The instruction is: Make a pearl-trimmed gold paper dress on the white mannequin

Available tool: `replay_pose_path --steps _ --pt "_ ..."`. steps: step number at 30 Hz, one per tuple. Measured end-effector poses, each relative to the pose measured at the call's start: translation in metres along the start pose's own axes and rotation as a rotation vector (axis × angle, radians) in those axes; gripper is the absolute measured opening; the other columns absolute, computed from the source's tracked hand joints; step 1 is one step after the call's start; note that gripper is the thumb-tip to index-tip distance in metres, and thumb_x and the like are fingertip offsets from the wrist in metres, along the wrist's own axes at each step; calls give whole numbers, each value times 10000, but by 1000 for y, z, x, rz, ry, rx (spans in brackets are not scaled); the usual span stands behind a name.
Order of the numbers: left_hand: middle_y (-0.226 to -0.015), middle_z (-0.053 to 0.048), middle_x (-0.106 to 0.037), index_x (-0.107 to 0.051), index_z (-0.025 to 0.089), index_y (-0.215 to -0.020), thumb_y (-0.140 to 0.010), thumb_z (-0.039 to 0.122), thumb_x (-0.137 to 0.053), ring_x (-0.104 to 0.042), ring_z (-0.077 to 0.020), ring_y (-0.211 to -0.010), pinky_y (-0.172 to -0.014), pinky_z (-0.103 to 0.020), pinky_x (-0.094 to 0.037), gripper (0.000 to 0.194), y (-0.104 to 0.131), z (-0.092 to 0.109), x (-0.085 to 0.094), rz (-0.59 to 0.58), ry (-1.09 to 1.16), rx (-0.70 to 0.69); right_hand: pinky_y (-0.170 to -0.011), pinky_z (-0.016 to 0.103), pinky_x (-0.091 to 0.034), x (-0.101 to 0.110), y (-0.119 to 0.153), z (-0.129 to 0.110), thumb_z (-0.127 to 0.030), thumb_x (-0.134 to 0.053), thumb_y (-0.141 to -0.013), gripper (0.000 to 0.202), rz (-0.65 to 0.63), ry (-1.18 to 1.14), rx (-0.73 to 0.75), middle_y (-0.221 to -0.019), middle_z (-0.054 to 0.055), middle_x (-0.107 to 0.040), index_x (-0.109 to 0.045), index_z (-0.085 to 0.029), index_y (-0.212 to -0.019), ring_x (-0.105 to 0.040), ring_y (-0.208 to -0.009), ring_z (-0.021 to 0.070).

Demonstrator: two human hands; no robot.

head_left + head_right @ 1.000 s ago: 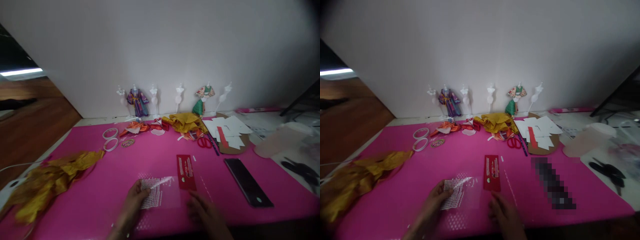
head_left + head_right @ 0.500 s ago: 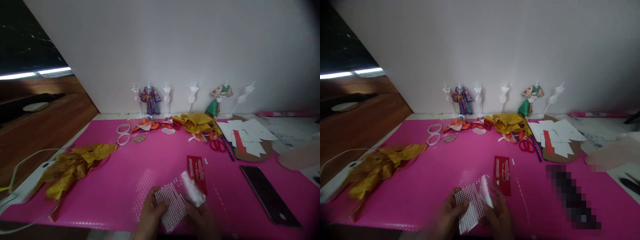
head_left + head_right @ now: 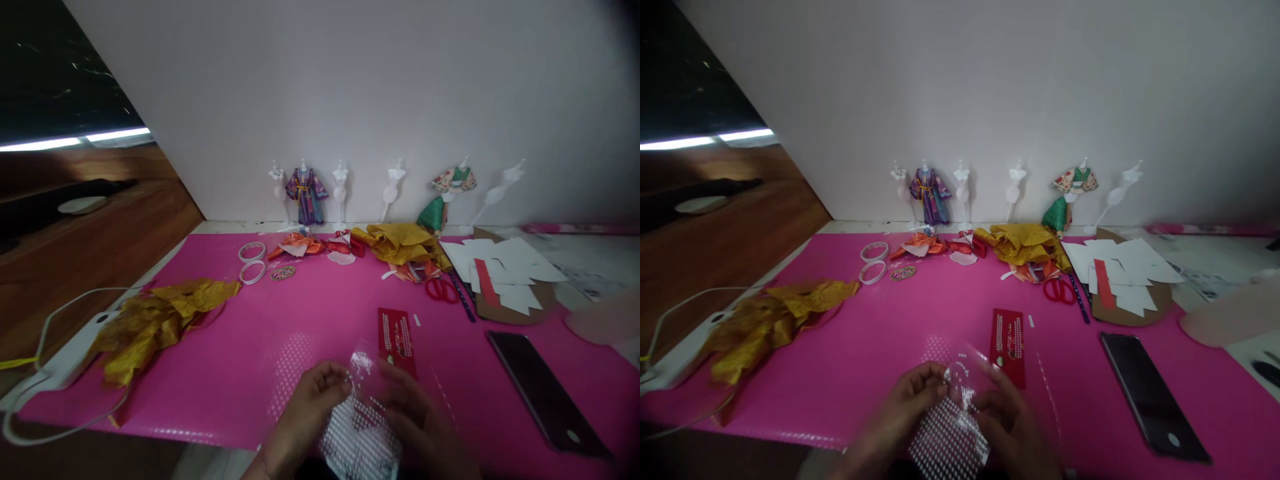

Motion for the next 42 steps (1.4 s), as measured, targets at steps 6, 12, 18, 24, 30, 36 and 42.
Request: replay_pose_path --steps 6,12,18,24,30,36,42 --pt "-702 -11 -656 -655 153 -766 -689 248 -773 -555 -122 -620 -610 -255 -366 170 4 -1 -4 39 0 -24 -674 324 -471 -3 -1 -9 -329 -758 -712 601 -40 26 -10 -856 5 -691 -577 -323 -1285 -641 -746 198" --pt "-732 -17 -686 -680 167 -856 -681 250 -784 -600 -159 -691 -699 -285 -410 220 6 4 -2 26 12 -45 -666 317 -456 -6 -4 -17 -295 -751 -731 547 -81 -32 33 -825 -5 -685 -593 -320 -1254 -617 -695 175" --pt "-723 -8 -694 -679 156 -819 -648 243 -802 -605 -147 -708 -707 -262 -404 227 4 8 -4 84 -3 -63 -580 269 -400 -7 -11 -21 -283 -753 -722 540 -85 -47 95 -767 -11 -638 -601 -257 -1239 -553 -624 144" --pt "-707 -26 -710 -665 150 -773 -629 251 -800 -612 -159 -699 -720 -279 -417 222 -5 5 -7 103 14 -64 -492 224 -337 -3 -19 -24 -360 -790 -702 558 -32 -25 71 -683 -41 -596 -602 -224 -1209 -467 -508 91" --pt "-604 31 -643 -670 163 -759 -604 251 -797 -536 -112 -575 -599 -240 -362 218 -10 -3 -2 174 52 -25 -491 249 -406 5 -22 -26 -504 -747 -735 693 53 69 75 -776 1 -665 -508 -210 -1314 -542 -542 124" --pt "-555 36 -615 -661 162 -752 -615 291 -774 -534 -119 -548 -579 -243 -359 219 -15 -8 0 186 9 -12 -829 406 -519 16 -28 -47 -480 -705 -768 620 248 246 218 -1195 115 -635 -456 -247 -1286 -654 -1011 273" --pt "-665 -18 -684 -671 152 -762 -641 323 -762 -583 -161 -624 -630 -278 -392 228 -25 -14 6 174 -48 -23 -902 407 -456 -9 -42 -69 -256 -585 -820 104 153 887 623 -1030 83 -636 -654 -229 -893 -590 -1027 260"
Point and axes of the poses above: each hand's wrist, its own y-axis away from the middle knuckle, its own x-axis out of the back of the hand, z = x × y, the point moved 1 cm from there along -y, towards the middle knuckle
